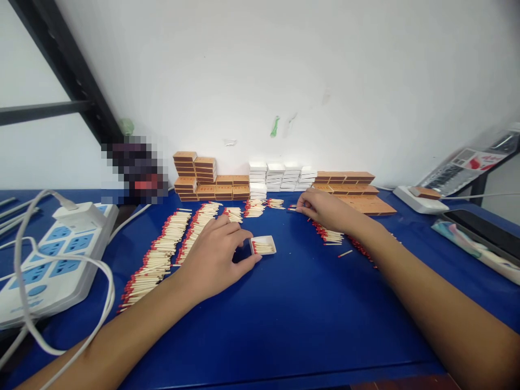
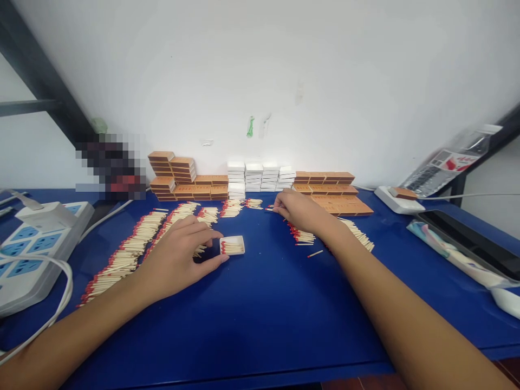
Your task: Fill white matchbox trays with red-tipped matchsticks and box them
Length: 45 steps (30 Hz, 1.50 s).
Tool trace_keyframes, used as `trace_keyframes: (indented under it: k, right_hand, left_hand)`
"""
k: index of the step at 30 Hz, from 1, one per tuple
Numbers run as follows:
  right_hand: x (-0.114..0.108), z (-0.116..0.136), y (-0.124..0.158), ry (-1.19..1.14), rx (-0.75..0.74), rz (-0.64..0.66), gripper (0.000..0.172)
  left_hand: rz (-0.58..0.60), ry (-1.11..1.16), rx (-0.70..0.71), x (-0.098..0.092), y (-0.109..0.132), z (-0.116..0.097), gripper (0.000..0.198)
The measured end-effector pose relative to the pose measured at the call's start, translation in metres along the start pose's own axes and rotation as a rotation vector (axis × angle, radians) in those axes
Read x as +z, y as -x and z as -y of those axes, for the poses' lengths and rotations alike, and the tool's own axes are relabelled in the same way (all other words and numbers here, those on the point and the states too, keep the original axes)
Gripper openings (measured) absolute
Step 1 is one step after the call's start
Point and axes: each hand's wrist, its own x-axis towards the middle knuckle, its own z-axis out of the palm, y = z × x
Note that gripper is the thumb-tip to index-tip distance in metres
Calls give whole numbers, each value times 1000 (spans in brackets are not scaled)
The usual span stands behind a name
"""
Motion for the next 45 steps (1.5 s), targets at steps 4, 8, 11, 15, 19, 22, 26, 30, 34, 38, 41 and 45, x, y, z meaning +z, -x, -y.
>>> trace_keyframes:
  k: [4,8,11,15,19,22,26,30,34,38,41,45]
  right_hand:
    - [-11,39,10,-98,-108,-24,20]
    - [-16,87,27,-216,-245,20,19]
    - [-10,105,35,-203,-337,43,14]
    - [-2,109,38,-194,-345,71,11]
    - [-3,110,38,-252,-335,88,9]
    - [-5,100,31,-349,-302,105,12]
    - [-5,53,10,-290,-95,-93,21]
    - [-2,3,-6,-75,-13,-143,22]
    - [3,-13,-10,-26,-15,-58,20]
    - [5,-6,-8,-12,-43,-78,17]
    - [2,12,-2,-67,-123,-118,18]
    - [-7,57,15,-211,-241,-86,19]
  left_hand:
    - [-6,0,-5,0,0,-1,27]
    - [3,6,-11,0,-1,-2,26]
    - [8,5,-14,0,-1,-1,25]
    - [0,-2,-1,1,-1,-2,24]
    - [-6,-6,10,1,0,-2,23]
    - [-9,5,15,1,0,-2,24]
    - [-15,21,16,0,0,-2,26]
    - [-10,18,8,-1,0,-2,25]
    - [5,8,1,-1,-1,-1,25]
    - [-6,4,7,0,-1,0,26]
    - [-16,2,10,0,0,0,26]
    - [-25,2,1,0,0,0,26]
